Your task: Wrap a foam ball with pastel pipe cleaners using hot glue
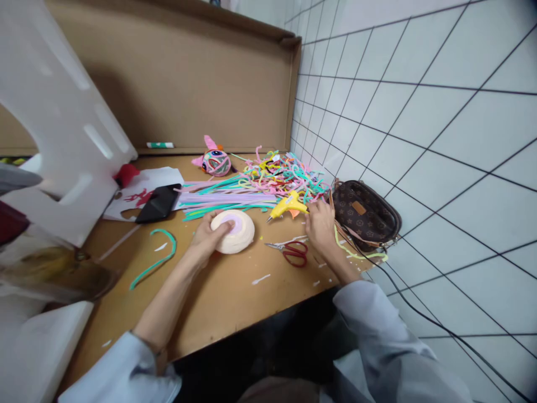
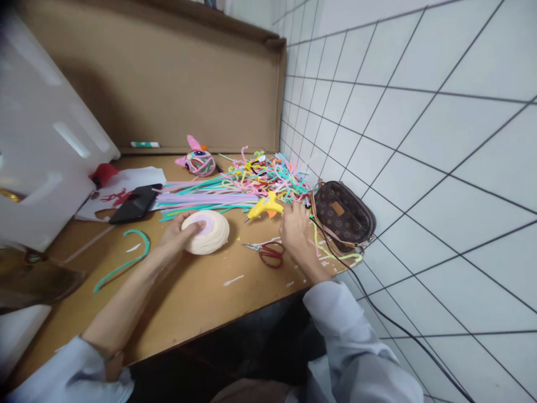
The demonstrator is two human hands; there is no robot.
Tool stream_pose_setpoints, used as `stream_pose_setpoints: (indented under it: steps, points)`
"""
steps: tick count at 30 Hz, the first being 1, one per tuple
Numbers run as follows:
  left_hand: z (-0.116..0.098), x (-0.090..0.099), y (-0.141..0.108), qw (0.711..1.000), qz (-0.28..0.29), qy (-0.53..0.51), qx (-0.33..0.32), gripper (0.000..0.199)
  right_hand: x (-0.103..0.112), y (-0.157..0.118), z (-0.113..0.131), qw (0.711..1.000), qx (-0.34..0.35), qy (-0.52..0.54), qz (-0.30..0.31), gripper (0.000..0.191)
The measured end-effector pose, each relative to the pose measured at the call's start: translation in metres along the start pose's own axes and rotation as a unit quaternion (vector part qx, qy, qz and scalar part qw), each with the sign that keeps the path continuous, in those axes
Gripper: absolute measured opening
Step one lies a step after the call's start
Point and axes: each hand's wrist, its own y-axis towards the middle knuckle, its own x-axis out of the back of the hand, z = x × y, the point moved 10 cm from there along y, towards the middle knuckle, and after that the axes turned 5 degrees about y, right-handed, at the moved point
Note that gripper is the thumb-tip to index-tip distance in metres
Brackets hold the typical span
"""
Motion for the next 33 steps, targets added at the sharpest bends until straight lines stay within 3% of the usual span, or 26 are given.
stream_pose_setpoints:
  steps: [6, 10, 12, 14, 17, 19, 22, 26, 29, 33]
  points:
    - [0.003, 0.0, 0.0, 1.0, -0.007, 0.003, 0.017, 0.059, -0.038, 0.002, -0.048, 0.992, -0.065, 0.002, 0.108, 0.039]
    - [0.001, -0.001, -0.002, 1.0, -0.005, -0.004, 0.019, 0.061, -0.049, -0.004, -0.06, 0.983, -0.097, -0.042, 0.152, 0.033]
    - [-0.001, -0.002, -0.003, 1.0, -0.003, -0.007, 0.019, 0.062, -0.043, -0.006, -0.056, 0.984, -0.098, -0.051, 0.139, 0.033]
    - [-0.003, -0.003, -0.005, 1.0, 0.003, -0.009, 0.017, 0.062, -0.028, -0.006, -0.04, 0.993, -0.074, -0.028, 0.086, 0.036]
    - [-0.006, -0.004, -0.007, 1.0, 0.01, -0.004, 0.01, 0.062, -0.006, -0.005, 0.007, 0.989, 0.014, 0.145, 0.003, 0.03]
    - [-0.007, -0.004, -0.008, 1.0, 0.008, -0.006, 0.006, 0.062, -0.002, -0.002, 0.04, 0.943, 0.046, 0.328, -0.006, 0.02]
    - [-0.008, -0.005, -0.007, 1.0, 0.013, -0.017, 0.005, 0.062, -0.018, 0.014, 0.082, 0.852, 0.026, 0.521, 0.04, 0.015]
    - [-0.008, -0.007, -0.007, 0.999, 0.017, -0.03, 0.008, 0.064, -0.058, 0.033, 0.13, 0.736, -0.005, 0.65, 0.191, 0.024]
    - [-0.007, -0.007, -0.008, 0.999, 0.019, -0.043, 0.013, 0.067, -0.077, 0.038, 0.138, 0.686, -0.031, 0.686, 0.24, 0.029]
    - [-0.006, -0.009, -0.008, 0.998, 0.036, -0.053, 0.019, 0.069, -0.086, 0.034, 0.133, 0.656, -0.038, 0.707, 0.261, 0.031]
